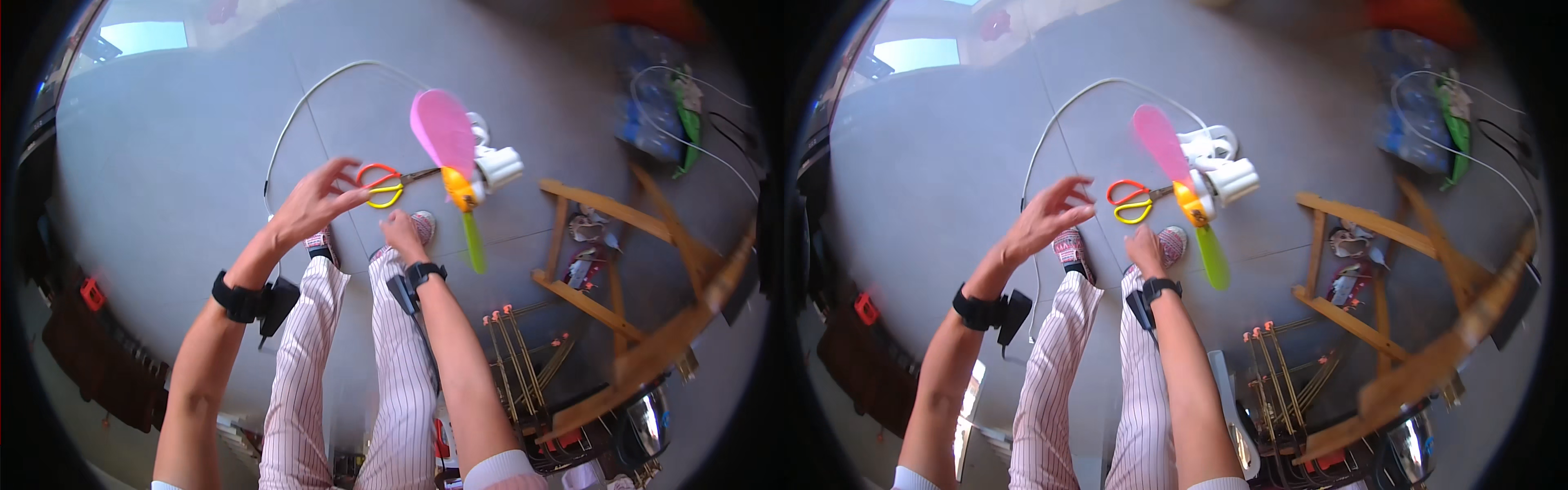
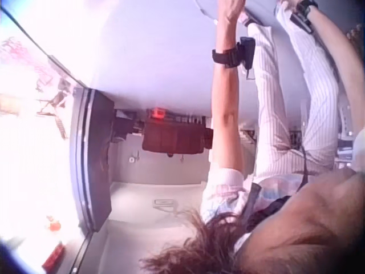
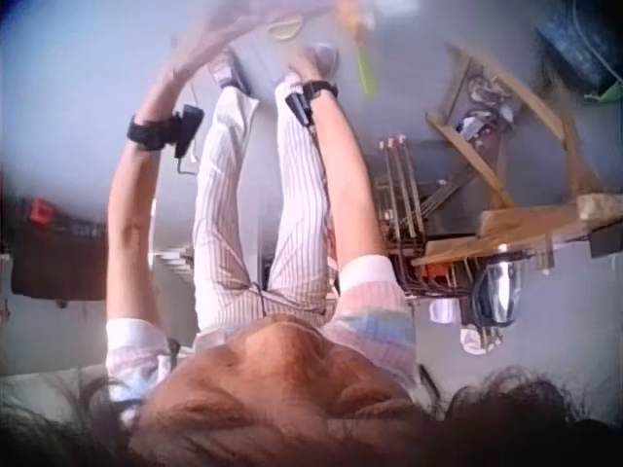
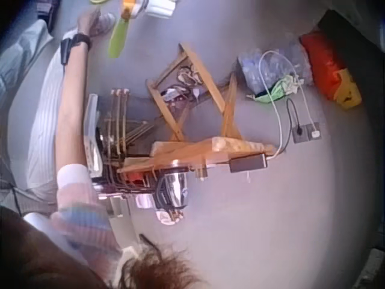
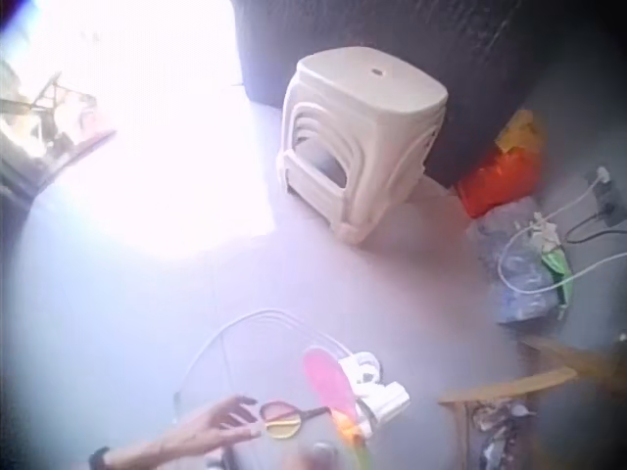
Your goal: The person unties a string from a broom handle, picks up a portable fan and a pair of scissors from the floor, and uses the scissors to cut a small piece of white tape.
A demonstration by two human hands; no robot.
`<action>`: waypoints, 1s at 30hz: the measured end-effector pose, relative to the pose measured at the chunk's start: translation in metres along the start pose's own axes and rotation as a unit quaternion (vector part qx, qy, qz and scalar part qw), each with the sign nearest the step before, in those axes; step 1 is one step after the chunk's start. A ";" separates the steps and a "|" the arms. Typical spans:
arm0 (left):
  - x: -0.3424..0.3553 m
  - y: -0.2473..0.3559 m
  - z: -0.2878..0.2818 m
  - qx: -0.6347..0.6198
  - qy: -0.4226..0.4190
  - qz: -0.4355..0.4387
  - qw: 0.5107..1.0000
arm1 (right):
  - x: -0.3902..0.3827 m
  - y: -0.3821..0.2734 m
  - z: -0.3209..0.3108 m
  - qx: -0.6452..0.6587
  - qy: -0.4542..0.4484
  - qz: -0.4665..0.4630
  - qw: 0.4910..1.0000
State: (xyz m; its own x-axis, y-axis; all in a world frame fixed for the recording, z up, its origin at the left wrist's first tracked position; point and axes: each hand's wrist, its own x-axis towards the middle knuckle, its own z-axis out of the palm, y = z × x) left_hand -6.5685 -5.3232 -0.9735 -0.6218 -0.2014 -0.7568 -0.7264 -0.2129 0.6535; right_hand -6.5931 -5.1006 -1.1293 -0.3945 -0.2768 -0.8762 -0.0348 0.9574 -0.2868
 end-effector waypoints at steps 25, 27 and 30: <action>0.050 0.022 0.131 -0.281 0.060 -0.042 0.957 | 0.023 0.095 0.062 0.499 0.074 -0.016 0.863; 0.051 0.030 0.130 -0.275 0.065 -0.087 0.955 | -0.002 0.110 0.041 0.302 0.023 0.061 0.951; 0.058 0.023 0.122 -0.239 0.104 -0.116 0.958 | -0.056 0.095 0.007 0.040 -0.024 0.128 0.991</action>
State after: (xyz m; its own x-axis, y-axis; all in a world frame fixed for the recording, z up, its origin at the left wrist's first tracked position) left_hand -6.6568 -5.2235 -1.0041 -0.3508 -0.2718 -0.8962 -0.5908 -0.6782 0.4370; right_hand -6.5682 -4.9950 -1.1097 -0.3367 -0.0311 -0.9411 0.1346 0.9876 -0.0808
